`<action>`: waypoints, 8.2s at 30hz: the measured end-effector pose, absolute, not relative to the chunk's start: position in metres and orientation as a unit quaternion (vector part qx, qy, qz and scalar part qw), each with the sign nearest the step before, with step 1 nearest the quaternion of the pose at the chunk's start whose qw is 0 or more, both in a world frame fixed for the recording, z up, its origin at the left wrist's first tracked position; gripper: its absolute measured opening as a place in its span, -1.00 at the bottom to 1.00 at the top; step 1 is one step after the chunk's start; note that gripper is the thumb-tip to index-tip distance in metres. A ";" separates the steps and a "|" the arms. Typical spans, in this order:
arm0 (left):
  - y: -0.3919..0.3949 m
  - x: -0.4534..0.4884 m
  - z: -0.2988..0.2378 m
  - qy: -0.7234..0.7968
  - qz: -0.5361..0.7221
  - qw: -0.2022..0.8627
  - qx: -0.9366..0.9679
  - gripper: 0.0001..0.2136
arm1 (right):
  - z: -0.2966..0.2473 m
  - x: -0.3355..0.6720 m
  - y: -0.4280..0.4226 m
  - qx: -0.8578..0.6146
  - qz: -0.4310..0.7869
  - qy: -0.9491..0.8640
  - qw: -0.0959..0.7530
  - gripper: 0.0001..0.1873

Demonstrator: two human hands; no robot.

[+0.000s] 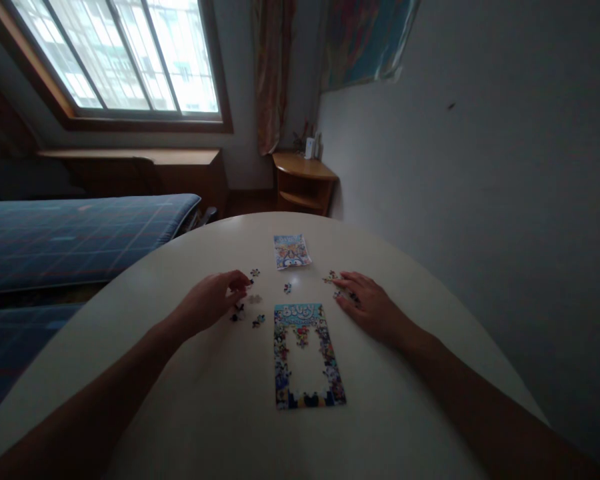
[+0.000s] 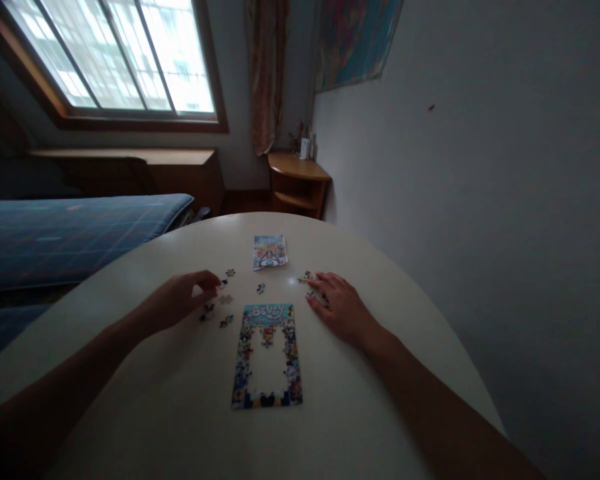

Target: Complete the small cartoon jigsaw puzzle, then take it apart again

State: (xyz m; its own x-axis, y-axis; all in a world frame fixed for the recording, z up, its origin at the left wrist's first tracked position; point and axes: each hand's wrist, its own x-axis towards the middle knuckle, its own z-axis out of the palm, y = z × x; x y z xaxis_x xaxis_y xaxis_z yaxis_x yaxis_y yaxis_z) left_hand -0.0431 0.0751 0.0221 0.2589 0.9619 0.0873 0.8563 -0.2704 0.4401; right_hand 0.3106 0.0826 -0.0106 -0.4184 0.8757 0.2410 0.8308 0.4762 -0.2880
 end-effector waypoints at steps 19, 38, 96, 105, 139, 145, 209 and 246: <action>0.077 -0.038 0.003 0.520 0.141 0.078 0.839 -0.77 | -0.012 0.310 0.082 -0.514 0.058 -0.838 0.171 -0.51; 0.064 0.006 -0.007 0.436 0.121 0.052 0.890 -0.61 | -0.015 0.306 0.082 -0.511 0.042 -0.838 0.184 -0.55; 0.018 0.048 0.015 0.472 0.273 0.544 0.637 -0.80 | 0.024 0.255 0.019 -0.329 0.180 -0.894 0.245 -0.88; 0.022 0.033 0.032 0.500 0.220 0.411 0.730 -0.81 | 0.023 0.252 0.015 -0.335 0.164 -0.911 0.177 -0.89; 0.057 -0.037 0.040 0.625 -0.018 0.168 0.762 -0.76 | 0.028 0.331 0.077 -0.519 0.182 -0.825 0.131 -0.77; 0.061 -0.046 0.036 0.632 -0.008 0.156 0.759 -0.79 | 0.023 0.346 0.090 -0.561 0.138 -0.803 0.142 -0.82; 0.055 -0.022 0.042 0.618 0.067 0.176 0.763 -0.75 | 0.025 0.324 0.074 -0.544 0.206 -0.799 0.154 -0.90; 0.030 0.021 -0.007 0.311 0.284 0.171 0.891 -0.88 | 0.016 0.246 0.015 -0.436 0.382 -0.761 0.292 -0.87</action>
